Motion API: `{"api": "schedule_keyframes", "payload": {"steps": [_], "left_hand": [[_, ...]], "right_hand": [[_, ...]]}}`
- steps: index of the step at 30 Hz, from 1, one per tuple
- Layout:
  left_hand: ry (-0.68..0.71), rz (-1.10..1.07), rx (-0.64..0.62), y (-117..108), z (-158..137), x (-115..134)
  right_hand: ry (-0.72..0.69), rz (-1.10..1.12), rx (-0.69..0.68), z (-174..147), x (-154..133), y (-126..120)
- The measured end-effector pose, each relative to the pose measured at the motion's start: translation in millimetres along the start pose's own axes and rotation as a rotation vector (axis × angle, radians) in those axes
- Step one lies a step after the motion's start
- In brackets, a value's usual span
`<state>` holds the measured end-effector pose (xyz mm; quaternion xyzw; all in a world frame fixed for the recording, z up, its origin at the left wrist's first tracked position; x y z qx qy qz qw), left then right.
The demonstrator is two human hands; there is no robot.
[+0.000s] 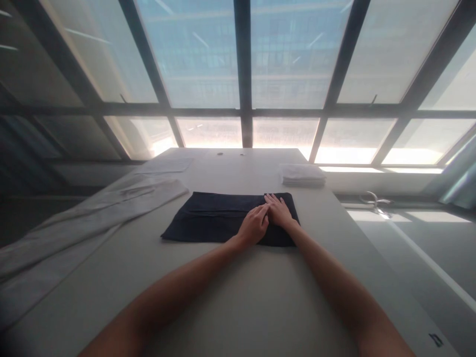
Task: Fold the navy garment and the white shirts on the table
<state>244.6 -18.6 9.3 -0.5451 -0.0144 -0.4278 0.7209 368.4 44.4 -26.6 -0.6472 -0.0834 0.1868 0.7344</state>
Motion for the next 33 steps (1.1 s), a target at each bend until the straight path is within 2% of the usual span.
{"api": "schedule_keyframes", "payload": {"steps": [3,5,10,14,16,18,23,26,29,33], "left_hand": [[-0.08,0.146,-0.176,14,-2,-10],[-0.094,0.216,-0.251,21,-4,-13],[-0.07,0.281,-0.283,26,-8,-15],[-0.031,0.228,-0.317,18,-12,-28],[-0.037,0.235,-0.311,3,-15,-46],[-0.094,0.29,-0.29,-19,-18,-75],[-0.374,0.476,-0.263,-91,-43,-167],[-0.502,0.561,-0.201,-130,-67,-207],[-0.59,0.615,-0.126,-154,-85,-228],[-0.654,0.582,-0.025,-171,-87,-232]], "right_hand": [[0.04,0.015,0.003,0,1,0],[0.075,0.022,0.004,1,2,0],[0.171,0.019,-0.009,3,6,-2],[0.187,0.026,-0.012,2,7,-3],[0.186,0.034,-0.014,1,7,-3],[0.187,0.041,-0.013,1,7,-2],[0.185,0.039,-0.007,2,8,2],[0.186,0.031,-0.001,2,9,4],[0.191,0.025,0.003,1,10,6],[0.185,0.012,0.003,0,11,5]]}}
Point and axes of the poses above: each hand's wrist, its own z-axis towards the middle knuckle, its own y-axis out of the palm, x = y × z, the point moved 5 cm from there along z, towards the middle knuckle, and after that the axes turned 5 degrees about -y, right-handed, at the moved point
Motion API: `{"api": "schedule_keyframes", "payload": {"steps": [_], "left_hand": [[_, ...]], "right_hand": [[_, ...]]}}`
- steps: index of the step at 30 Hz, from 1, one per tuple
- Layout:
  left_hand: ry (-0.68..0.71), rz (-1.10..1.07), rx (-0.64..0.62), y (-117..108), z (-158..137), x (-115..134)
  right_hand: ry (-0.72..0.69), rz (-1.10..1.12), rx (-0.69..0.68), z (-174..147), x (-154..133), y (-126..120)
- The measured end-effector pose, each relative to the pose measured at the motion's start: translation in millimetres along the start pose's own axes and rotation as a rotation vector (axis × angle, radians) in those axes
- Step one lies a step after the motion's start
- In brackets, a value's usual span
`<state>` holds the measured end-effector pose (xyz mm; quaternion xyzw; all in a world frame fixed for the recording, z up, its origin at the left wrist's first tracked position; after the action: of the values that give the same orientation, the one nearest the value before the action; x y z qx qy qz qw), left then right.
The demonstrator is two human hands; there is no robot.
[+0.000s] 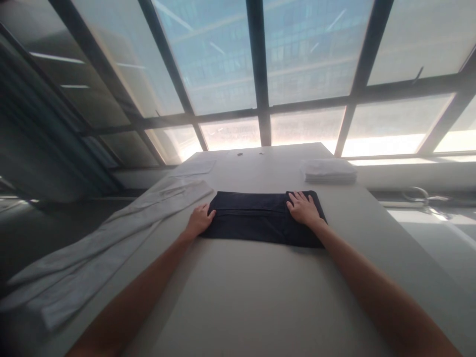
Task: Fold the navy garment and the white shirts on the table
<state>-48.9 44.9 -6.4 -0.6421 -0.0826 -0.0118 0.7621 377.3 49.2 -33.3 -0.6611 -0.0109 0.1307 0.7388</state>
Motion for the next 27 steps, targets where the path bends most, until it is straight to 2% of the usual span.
{"api": "schedule_keyframes", "payload": {"steps": [5,9,14,17,19,22,27], "left_hand": [[-0.13,-0.281,-0.068,-14,15,-4],[-0.182,-0.395,-0.112,-23,21,-16],[-0.339,-0.746,-0.376,-22,16,-28],[-0.369,-0.811,-0.454,-22,13,-25],[-0.32,-0.86,-0.446,-23,13,-19],[-0.214,-0.89,-0.36,-25,15,-8],[-0.113,-0.768,-0.272,-39,19,12]], "right_hand": [[0.009,-0.011,-0.014,0,1,-1],[0.008,-0.009,-0.007,0,0,-1],[0.015,0.002,-0.007,0,0,-2],[0.017,0.003,-0.01,-1,-1,-3],[0.017,0.006,-0.009,-1,-1,-3],[0.01,0.008,0.005,0,-1,-3],[0.011,0.023,0.015,1,0,0]]}}
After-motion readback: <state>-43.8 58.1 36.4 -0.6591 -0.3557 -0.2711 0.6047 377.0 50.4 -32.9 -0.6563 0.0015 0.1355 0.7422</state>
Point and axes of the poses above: each hand's wrist, its own z-axis towards the middle knuckle, its own y-axis out of the palm, x = y × z, the point moved 5 cm from there along z, towards the middle knuckle, and after that the axes turned 5 degrees about -y, right-handed, at the moved point
